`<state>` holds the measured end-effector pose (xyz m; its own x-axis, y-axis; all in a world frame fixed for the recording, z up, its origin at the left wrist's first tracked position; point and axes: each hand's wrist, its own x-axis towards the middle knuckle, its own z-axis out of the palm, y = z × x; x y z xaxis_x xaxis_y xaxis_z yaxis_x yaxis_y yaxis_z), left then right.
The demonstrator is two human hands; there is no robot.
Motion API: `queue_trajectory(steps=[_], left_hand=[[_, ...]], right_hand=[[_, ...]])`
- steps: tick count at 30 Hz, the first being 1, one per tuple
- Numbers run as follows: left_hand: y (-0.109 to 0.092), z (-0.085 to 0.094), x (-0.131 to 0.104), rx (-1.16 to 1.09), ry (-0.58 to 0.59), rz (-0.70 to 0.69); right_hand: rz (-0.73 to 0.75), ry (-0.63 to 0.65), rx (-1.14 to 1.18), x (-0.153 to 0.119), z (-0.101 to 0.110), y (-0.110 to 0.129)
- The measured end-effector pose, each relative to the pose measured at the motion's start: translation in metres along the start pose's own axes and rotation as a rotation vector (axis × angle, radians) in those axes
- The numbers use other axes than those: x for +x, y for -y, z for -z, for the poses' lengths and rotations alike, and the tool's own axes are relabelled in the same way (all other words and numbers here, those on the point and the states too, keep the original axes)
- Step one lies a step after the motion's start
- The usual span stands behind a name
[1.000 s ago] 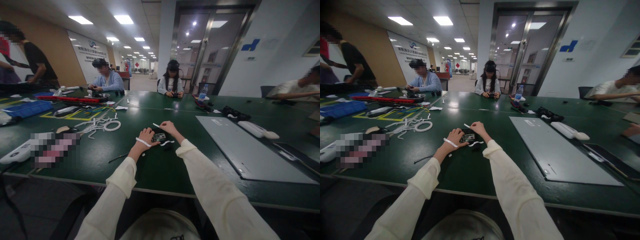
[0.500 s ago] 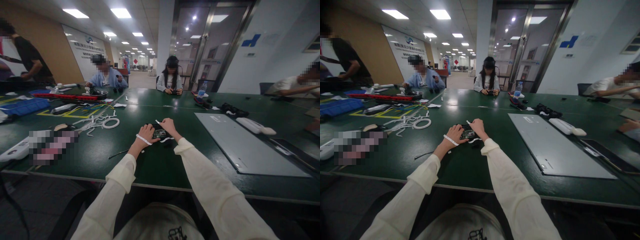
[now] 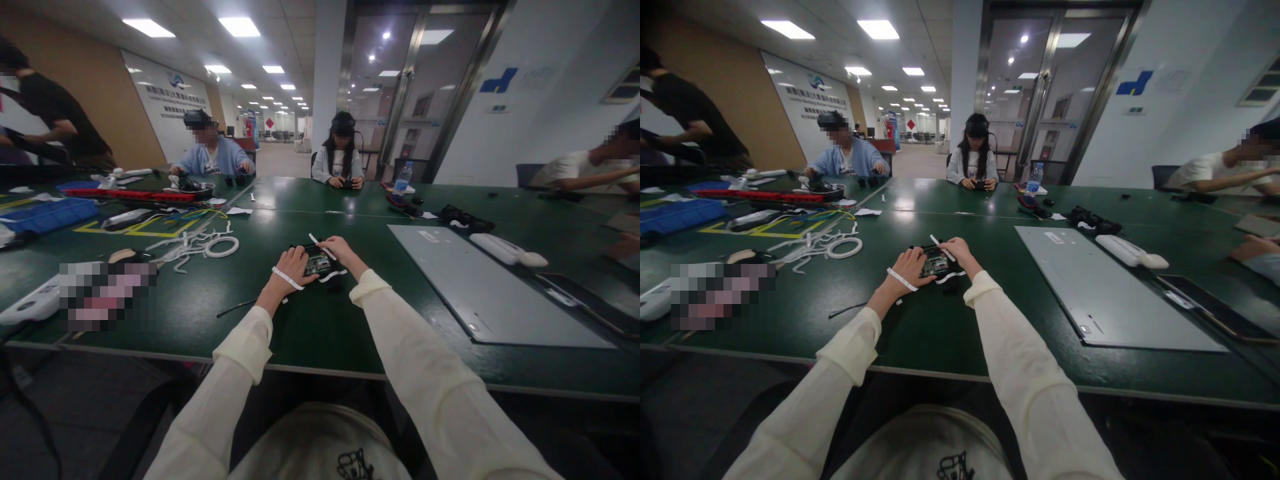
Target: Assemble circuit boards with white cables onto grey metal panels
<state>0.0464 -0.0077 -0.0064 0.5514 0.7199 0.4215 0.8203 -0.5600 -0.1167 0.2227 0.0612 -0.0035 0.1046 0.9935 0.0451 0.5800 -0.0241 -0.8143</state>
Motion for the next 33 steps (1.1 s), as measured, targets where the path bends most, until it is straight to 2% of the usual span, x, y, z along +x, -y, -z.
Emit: queue_trajectory(steps=[5,8,10,13,16,17,19,21,23,27,33], left_hand=[[0.000,0.001,-0.001,-0.022,-0.002,0.018],[0.002,0.000,-0.001,-0.016,-0.014,0.020],[0.004,-0.001,-0.001,-0.018,-0.021,0.017],[0.007,-0.002,-0.002,-0.029,-0.029,0.017],[0.009,-0.003,-0.002,-0.042,-0.032,0.020],[0.009,-0.003,-0.002,-0.047,-0.031,0.019],[0.010,-0.003,-0.002,-0.057,-0.030,0.021],[0.011,-0.003,-0.002,-0.062,-0.030,0.026],[0.012,-0.002,-0.002,-0.066,-0.028,0.035],[0.013,-0.002,-0.002,-0.070,-0.034,0.057],[0.017,-0.006,-0.002,-0.073,-0.046,0.047]], right_hand=[[0.027,0.070,0.072,-0.001,0.002,0.002],[0.036,0.091,0.040,-0.004,0.017,0.000],[0.034,0.055,-0.020,-0.007,0.039,-0.007],[0.009,-0.096,-0.157,-0.015,0.088,-0.030],[-0.055,-0.270,-0.310,-0.028,0.135,-0.069],[-0.107,-0.346,-0.469,-0.032,0.146,-0.084],[-0.214,-0.398,-0.691,-0.042,0.159,-0.113],[-0.254,-0.358,-0.809,-0.048,0.162,-0.135],[-0.236,-0.304,-0.867,-0.050,0.160,-0.148],[-0.109,-0.230,-0.900,-0.046,0.154,-0.151],[0.035,-0.227,-0.860,-0.042,0.153,-0.155]])
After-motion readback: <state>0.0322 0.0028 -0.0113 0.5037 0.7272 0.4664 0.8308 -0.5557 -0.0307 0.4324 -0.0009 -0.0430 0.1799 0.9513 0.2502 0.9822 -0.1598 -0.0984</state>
